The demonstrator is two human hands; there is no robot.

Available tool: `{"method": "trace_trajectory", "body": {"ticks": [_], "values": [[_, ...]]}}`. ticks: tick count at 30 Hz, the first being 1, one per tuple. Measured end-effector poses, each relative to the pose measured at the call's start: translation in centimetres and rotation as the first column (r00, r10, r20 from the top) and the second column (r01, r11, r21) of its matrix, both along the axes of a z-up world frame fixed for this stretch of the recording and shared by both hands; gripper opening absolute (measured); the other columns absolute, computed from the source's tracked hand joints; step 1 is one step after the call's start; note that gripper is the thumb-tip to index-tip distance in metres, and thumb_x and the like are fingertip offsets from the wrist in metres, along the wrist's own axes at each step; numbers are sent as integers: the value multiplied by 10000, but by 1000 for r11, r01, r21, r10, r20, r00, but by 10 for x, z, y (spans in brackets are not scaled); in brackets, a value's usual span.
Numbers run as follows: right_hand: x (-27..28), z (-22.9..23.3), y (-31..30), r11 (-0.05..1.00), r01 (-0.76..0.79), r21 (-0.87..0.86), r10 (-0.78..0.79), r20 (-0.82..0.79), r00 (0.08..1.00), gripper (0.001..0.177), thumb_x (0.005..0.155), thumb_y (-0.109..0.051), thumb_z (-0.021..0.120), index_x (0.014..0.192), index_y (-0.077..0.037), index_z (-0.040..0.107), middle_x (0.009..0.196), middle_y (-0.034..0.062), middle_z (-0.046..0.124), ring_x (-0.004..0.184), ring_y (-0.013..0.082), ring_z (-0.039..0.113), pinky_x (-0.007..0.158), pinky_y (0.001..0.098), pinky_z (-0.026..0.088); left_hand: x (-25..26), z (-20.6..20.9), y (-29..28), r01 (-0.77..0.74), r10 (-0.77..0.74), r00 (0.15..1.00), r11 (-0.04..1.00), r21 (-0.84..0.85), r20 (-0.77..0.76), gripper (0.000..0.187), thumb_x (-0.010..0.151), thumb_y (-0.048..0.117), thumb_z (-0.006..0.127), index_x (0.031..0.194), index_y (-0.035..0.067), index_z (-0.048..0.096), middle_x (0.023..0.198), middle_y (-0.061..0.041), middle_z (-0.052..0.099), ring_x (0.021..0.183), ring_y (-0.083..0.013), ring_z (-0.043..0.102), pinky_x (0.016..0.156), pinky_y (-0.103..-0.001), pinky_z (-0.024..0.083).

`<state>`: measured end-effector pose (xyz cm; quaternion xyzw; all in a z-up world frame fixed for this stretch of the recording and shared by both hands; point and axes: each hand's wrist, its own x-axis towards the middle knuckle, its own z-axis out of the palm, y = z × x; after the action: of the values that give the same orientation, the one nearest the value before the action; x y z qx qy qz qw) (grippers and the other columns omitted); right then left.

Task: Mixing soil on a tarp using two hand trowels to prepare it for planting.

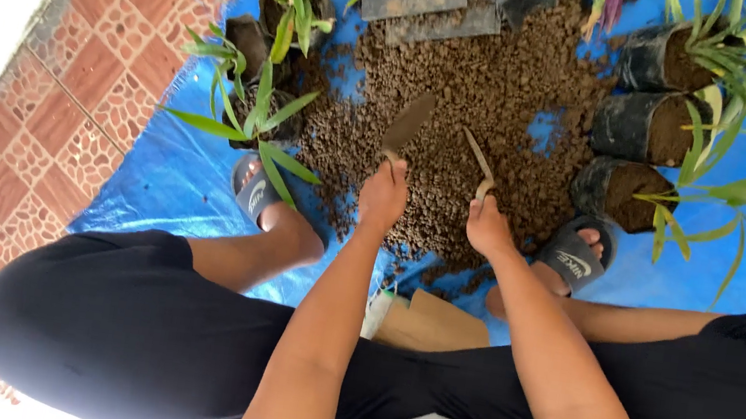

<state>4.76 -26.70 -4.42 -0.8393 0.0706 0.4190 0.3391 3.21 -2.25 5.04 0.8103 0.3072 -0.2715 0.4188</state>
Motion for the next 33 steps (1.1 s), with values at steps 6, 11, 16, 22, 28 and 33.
{"method": "trace_trajectory", "body": {"ticks": [6, 11, 16, 22, 28, 33], "values": [[29, 71, 29, 994, 92, -52, -60, 441, 895, 464, 1182, -310, 287, 1218, 35, 594, 641, 99, 602, 427, 157, 516, 376, 278, 373, 47, 8, -5, -361, 412, 819, 911, -198, 401, 656, 1253, 384, 322, 1598, -173, 352, 1095, -303, 696, 677, -151, 599, 637, -434, 482], [29, 70, 20, 996, -19, -91, 56, 419, 906, 472, 1172, -333, 312, 1259, 48, 575, 698, 146, 631, 495, 230, 584, 398, 332, 419, 22, 14, -1, -259, 256, 951, 966, -2, 171, 729, 1235, 470, 258, 1660, -118, 320, 1515, -328, 582, 1352, -392, 663, 1073, -581, 575], [3, 37, 10, 950, -243, -197, 290, 267, 919, 488, 1127, -368, 398, 1360, 23, 571, 831, 178, 702, 596, 291, 682, 452, 385, 495, -21, -48, 2, -112, 118, 993, 976, 187, -22, 688, 1228, 489, 231, 1626, -38, 425, 1293, -230, 728, 1071, -299, 772, 836, -518, 656], [25, 54, 18, 872, -243, -424, 412, 371, 832, 413, 1135, -330, 406, 1287, 4, 595, 724, 113, 647, 465, 199, 596, 411, 324, 444, -34, -70, 12, 27, 0, 995, 962, 271, -99, 650, 1221, 495, 234, 1557, 6, 501, 1160, -206, 754, 960, -301, 784, 696, -484, 666], [66, 67, -31, 919, 50, -392, 71, 289, 955, 476, 1156, -414, 373, 1295, -2, 565, 1004, 317, 713, 956, 527, 721, 757, 639, 572, -23, -69, 16, -49, 61, 997, 970, 239, -41, 653, 1225, 460, 229, 1534, -48, 500, 1157, -253, 746, 957, -337, 780, 691, -501, 656], [66, 81, -3, 955, 297, -9, -268, 405, 874, 409, 1179, -295, 312, 1236, 27, 558, 769, 200, 630, 652, 330, 660, 565, 428, 527, 4, -62, -6, 81, -86, 996, 963, 256, 9, 564, 1223, 437, 280, 1293, -10, 617, 986, -233, 748, 864, -369, 791, 667, -505, 651]]}}
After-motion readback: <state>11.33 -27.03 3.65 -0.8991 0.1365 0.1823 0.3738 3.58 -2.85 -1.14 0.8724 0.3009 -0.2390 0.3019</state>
